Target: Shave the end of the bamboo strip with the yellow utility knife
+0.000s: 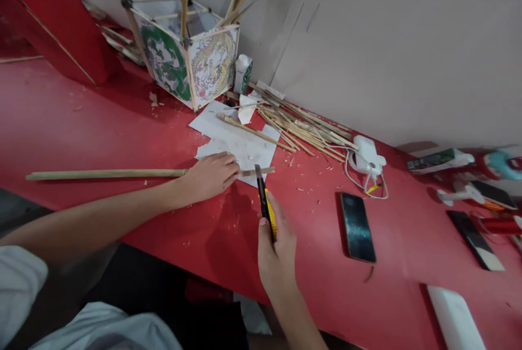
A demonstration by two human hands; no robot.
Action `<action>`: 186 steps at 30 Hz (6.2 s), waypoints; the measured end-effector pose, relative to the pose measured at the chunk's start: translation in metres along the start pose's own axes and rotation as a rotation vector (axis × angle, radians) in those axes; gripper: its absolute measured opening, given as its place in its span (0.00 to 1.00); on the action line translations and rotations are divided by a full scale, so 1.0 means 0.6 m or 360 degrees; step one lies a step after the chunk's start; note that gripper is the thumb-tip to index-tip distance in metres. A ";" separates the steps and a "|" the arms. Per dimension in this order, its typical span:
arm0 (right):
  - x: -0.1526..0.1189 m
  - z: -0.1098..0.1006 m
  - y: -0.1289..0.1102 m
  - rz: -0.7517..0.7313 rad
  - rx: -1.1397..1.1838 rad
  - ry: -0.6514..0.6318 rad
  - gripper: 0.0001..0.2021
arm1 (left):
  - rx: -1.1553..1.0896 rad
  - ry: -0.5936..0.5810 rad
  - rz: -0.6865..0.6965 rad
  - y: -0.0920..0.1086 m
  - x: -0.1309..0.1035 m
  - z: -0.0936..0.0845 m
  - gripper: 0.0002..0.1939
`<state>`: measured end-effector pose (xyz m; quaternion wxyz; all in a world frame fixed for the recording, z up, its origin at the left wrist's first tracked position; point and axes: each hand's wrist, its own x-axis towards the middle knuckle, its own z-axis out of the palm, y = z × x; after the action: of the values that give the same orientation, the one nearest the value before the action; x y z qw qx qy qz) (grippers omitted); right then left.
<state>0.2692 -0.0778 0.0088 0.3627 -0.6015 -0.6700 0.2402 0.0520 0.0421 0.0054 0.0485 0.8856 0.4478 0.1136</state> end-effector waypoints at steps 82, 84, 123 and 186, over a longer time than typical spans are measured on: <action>0.080 0.001 -0.096 0.0018 -0.1400 -0.0978 0.29 | -0.0312 0.0003 0.0101 -0.013 0.024 0.032 0.10; 0.080 -0.001 -0.096 0.0040 -0.1374 -0.0976 0.28 | -0.0315 -0.0016 0.0098 -0.013 0.025 0.030 0.11; 0.063 -0.014 -0.090 -0.0007 -0.1329 -0.1050 0.46 | -0.0388 0.0066 0.0170 -0.022 0.022 0.035 0.08; 0.052 -0.013 -0.090 -0.0071 -0.1463 -0.1148 0.38 | -0.0400 0.0045 0.0070 -0.020 0.027 0.035 0.08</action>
<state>0.2411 -0.0565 0.0608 -0.1816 -0.5632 -0.7990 0.1067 0.0568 0.0629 -0.0145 0.1502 0.8804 0.4111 0.1824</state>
